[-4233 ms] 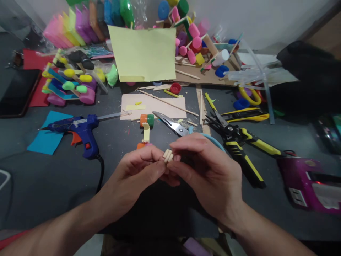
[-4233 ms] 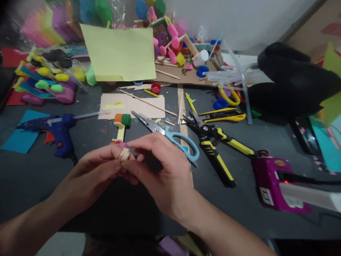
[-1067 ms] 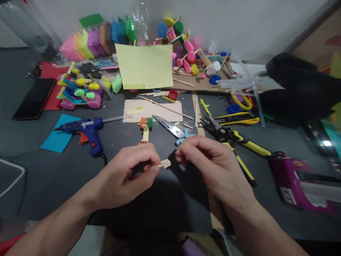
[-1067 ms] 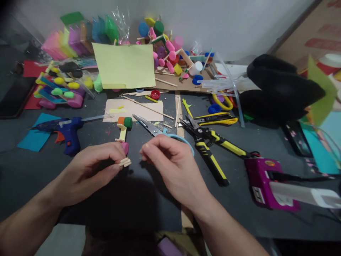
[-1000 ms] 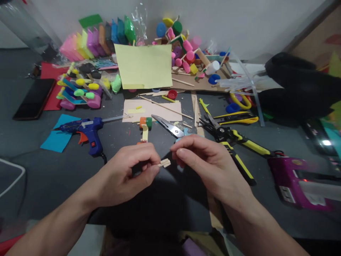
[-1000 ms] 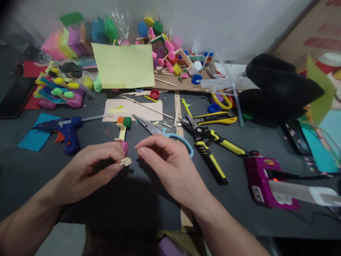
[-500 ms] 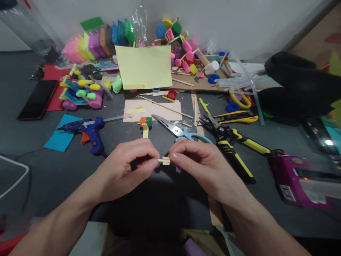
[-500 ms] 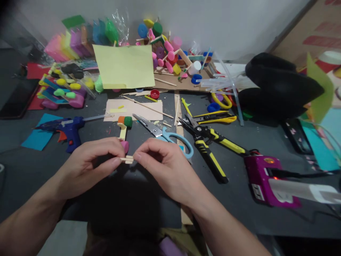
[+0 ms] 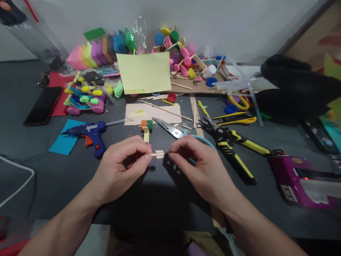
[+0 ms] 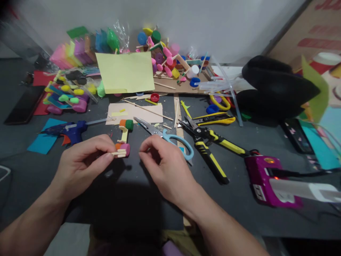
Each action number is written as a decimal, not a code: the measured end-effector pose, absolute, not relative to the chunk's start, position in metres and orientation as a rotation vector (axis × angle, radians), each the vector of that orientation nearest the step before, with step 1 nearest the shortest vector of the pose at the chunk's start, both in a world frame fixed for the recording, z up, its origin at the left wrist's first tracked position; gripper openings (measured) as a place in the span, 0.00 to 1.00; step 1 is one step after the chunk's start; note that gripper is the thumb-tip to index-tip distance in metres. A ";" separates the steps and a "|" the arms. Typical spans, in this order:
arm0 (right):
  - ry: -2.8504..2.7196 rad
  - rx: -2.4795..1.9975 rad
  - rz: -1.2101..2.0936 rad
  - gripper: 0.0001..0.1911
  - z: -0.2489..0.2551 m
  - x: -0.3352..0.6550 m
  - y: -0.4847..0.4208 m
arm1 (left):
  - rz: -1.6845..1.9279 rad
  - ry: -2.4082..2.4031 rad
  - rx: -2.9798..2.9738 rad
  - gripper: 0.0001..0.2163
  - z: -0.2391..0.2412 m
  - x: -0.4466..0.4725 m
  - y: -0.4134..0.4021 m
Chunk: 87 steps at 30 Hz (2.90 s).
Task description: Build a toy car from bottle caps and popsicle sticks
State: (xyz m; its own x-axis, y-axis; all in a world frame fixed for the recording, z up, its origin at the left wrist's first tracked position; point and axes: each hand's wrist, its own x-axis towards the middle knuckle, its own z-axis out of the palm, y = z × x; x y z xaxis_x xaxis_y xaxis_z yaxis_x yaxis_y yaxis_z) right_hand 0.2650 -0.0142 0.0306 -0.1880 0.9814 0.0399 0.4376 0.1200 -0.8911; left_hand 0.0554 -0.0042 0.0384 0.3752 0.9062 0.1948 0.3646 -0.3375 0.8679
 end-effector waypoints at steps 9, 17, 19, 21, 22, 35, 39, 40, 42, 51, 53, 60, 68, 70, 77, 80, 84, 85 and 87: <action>-1.861 -1.374 0.965 0.06 0.025 0.264 -0.013 | 0.932 1.154 1.798 0.06 0.035 0.054 -0.005; -1.697 -1.492 1.053 0.10 0.028 0.261 -0.013 | 0.902 1.058 1.821 0.06 0.032 0.051 -0.007; -1.643 -1.484 1.093 0.10 0.028 0.261 -0.014 | 0.927 1.069 1.804 0.06 0.032 0.051 -0.007; -1.647 -1.469 1.034 0.11 0.028 0.261 -0.016 | 0.962 1.112 1.785 0.06 0.033 0.051 -0.007; -1.649 -1.467 0.985 0.11 0.028 0.261 -0.016 | 0.987 1.141 1.772 0.06 0.033 0.052 -0.007; -1.769 -1.358 0.806 0.09 0.029 0.264 -0.016 | 1.332 1.212 1.541 0.05 0.022 0.052 -0.002; -1.727 -1.347 0.769 0.10 0.029 0.262 -0.015 | 1.426 1.210 1.520 0.04 0.020 0.052 0.000; -1.724 -1.355 0.750 0.08 0.029 0.262 -0.014 | 1.453 1.202 1.514 0.04 0.020 0.052 0.000; -1.736 -1.366 0.718 0.08 0.030 0.262 -0.014 | 1.475 1.182 1.510 0.04 0.021 0.053 -0.001; -1.678 -1.176 0.893 0.13 0.033 0.264 -0.017 | 0.980 1.061 1.952 0.05 0.032 0.060 -0.010; -1.789 -1.054 0.923 0.20 0.033 0.267 -0.017 | 0.901 1.002 1.960 0.05 0.031 0.060 -0.011; -2.031 -0.851 0.777 0.12 0.028 0.267 -0.014 | 0.778 0.975 1.874 0.07 0.029 0.059 -0.012; -1.988 -0.967 0.726 0.07 0.027 0.266 -0.013 | 0.824 1.263 1.911 0.03 0.034 0.060 -0.010; -1.944 -1.048 0.696 0.07 0.029 0.266 -0.014 | 0.875 1.531 1.977 0.04 0.031 0.062 -0.008; -1.832 -1.264 0.577 0.07 0.036 0.266 -0.015 | 0.520 1.892 2.196 0.24 0.016 0.068 -0.004; -1.812 -1.272 0.569 0.06 0.036 0.266 -0.014 | 0.383 1.910 2.185 0.26 0.015 0.068 -0.002; -1.797 -1.301 0.555 0.07 0.036 0.267 -0.013 | 0.338 1.874 2.086 0.29 0.018 0.068 -0.003; -1.793 -1.313 0.556 0.06 0.037 0.267 -0.013 | 0.350 1.852 2.054 0.29 0.019 0.069 -0.003; -1.776 -1.336 0.570 0.06 0.038 0.268 -0.012 | 0.388 1.769 1.968 0.27 0.022 0.071 -0.006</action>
